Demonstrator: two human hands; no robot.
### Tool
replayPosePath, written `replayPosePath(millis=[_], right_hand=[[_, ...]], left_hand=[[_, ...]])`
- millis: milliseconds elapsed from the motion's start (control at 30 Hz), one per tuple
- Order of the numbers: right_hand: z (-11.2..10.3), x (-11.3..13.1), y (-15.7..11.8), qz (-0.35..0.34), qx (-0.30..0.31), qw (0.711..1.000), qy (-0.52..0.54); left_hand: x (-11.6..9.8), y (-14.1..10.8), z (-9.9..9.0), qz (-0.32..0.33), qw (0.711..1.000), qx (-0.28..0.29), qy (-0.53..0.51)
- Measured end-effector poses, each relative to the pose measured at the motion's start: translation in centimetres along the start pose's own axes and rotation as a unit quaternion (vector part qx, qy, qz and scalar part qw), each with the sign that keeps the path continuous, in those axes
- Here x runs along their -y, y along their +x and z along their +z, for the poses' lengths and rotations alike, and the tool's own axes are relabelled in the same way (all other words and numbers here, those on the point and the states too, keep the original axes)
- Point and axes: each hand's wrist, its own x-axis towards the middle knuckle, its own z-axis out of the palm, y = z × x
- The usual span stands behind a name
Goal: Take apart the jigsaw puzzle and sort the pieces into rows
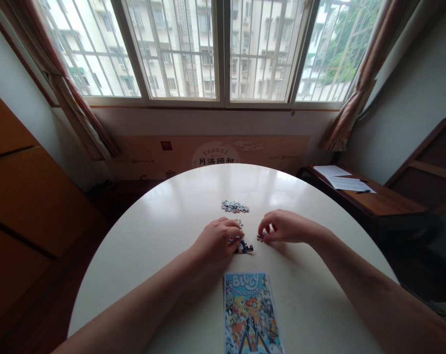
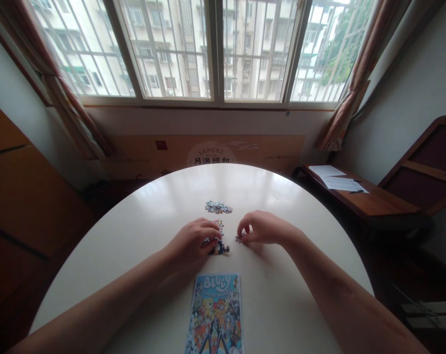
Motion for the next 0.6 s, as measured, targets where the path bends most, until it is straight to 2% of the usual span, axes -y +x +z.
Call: replayPosePath(millis=[200, 367, 600], right_hand=[[0.5, -0.8, 0.2, -0.014, -0.018, 0.998, 0.052], [1.4, -0.7, 0.7, -0.027, -0.036, 0.992, 0.120], [2.9, 1.5, 1.6, -0.077, -0.135, 0.957, 0.243]], left_hand=[[-0.4, 0.1, -0.1, 0.001, 0.999, -0.049, -0.016], [-1.0, 0.1, -0.2, -0.028, 0.996, -0.070, -0.048], [-1.3, 0.4, -0.6, -0.115, 0.979, -0.066, -0.158]])
